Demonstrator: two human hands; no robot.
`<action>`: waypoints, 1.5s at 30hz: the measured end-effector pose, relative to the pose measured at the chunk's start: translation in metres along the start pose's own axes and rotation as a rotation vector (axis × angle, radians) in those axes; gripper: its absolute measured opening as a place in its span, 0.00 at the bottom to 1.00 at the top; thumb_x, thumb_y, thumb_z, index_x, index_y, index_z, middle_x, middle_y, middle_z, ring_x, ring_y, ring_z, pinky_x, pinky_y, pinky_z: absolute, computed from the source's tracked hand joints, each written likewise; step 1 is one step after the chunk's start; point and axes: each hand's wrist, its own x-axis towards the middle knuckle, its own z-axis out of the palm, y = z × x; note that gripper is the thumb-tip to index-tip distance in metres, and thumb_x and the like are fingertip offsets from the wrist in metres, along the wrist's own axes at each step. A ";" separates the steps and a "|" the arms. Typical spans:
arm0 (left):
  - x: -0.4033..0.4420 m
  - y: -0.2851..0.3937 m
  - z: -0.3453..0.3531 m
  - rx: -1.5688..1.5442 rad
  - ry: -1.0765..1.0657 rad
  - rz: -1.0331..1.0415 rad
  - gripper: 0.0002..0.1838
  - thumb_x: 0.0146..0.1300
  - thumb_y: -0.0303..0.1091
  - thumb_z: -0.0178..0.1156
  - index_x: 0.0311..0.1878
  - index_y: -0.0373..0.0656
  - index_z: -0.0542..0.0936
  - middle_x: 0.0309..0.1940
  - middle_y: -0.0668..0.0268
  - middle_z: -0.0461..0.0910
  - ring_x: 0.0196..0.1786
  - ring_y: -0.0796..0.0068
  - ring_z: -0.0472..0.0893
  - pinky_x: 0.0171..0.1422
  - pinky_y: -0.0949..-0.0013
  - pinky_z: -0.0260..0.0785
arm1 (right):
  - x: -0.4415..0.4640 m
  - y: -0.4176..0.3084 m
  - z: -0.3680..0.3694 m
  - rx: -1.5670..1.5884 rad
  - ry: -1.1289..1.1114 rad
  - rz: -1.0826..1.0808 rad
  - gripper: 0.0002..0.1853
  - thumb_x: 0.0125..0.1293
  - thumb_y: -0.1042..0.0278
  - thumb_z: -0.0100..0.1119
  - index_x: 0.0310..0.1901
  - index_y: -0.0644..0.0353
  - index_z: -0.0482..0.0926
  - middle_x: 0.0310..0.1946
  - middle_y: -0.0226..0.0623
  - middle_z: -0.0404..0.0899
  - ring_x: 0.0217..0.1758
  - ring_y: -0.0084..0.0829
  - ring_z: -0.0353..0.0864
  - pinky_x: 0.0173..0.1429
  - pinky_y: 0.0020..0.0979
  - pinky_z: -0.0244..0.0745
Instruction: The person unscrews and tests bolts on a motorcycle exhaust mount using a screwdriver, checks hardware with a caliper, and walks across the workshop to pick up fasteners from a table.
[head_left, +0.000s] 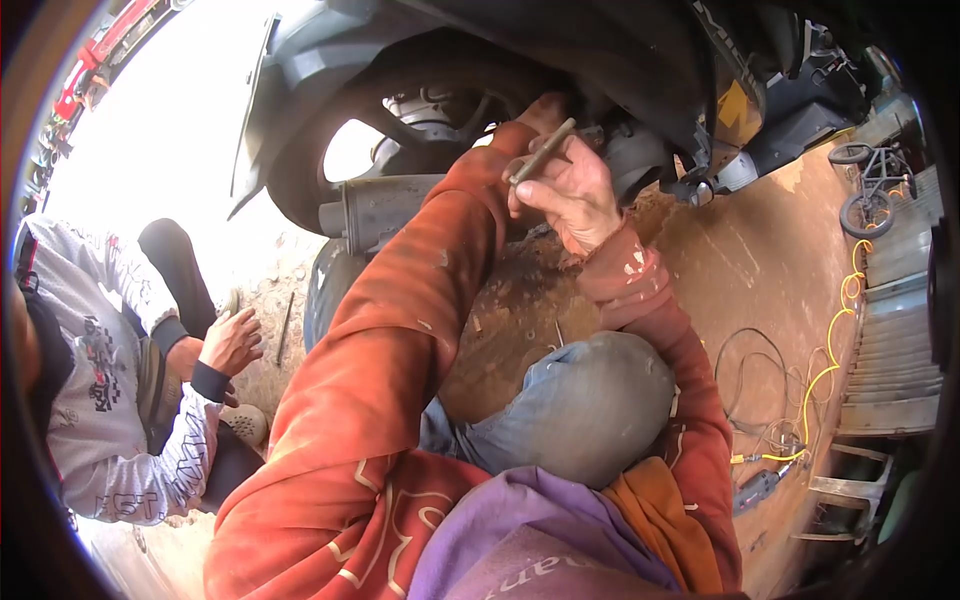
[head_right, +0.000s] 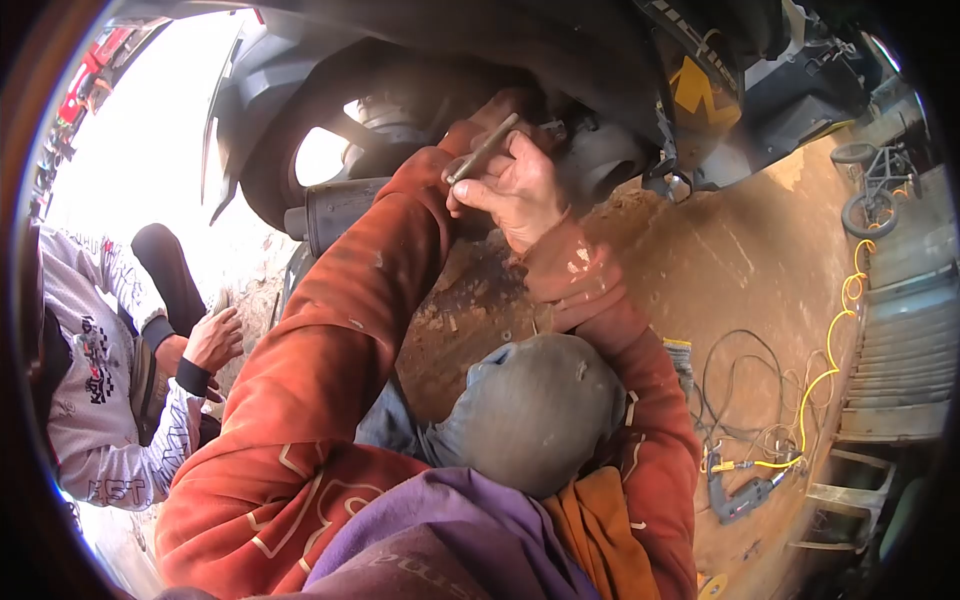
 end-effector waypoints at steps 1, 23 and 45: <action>0.001 0.000 -0.001 -0.001 0.004 0.006 0.36 0.41 0.49 0.73 0.52 0.35 0.81 0.50 0.48 0.82 0.56 0.53 0.81 0.59 0.61 0.73 | 0.000 -0.003 0.000 -0.004 0.005 -0.021 0.24 0.60 0.81 0.62 0.56 0.64 0.64 0.42 0.48 0.79 0.40 0.37 0.83 0.43 0.36 0.80; 0.008 -0.004 0.009 -0.029 0.016 0.015 0.34 0.38 0.41 0.73 0.51 0.35 0.81 0.45 0.48 0.83 0.51 0.53 0.82 0.55 0.62 0.73 | -0.015 -0.004 -0.028 0.033 0.081 0.115 0.15 0.69 0.72 0.56 0.55 0.63 0.69 0.39 0.45 0.81 0.31 0.33 0.85 0.34 0.31 0.83; -0.012 0.010 -0.009 -0.314 -0.061 -0.018 0.33 0.36 0.40 0.76 0.50 0.38 0.81 0.45 0.55 0.83 0.50 0.59 0.81 0.57 0.62 0.70 | 0.030 0.004 -0.092 -0.629 0.603 -0.087 0.07 0.59 0.78 0.68 0.35 0.71 0.79 0.27 0.38 0.82 0.25 0.22 0.81 0.26 0.23 0.78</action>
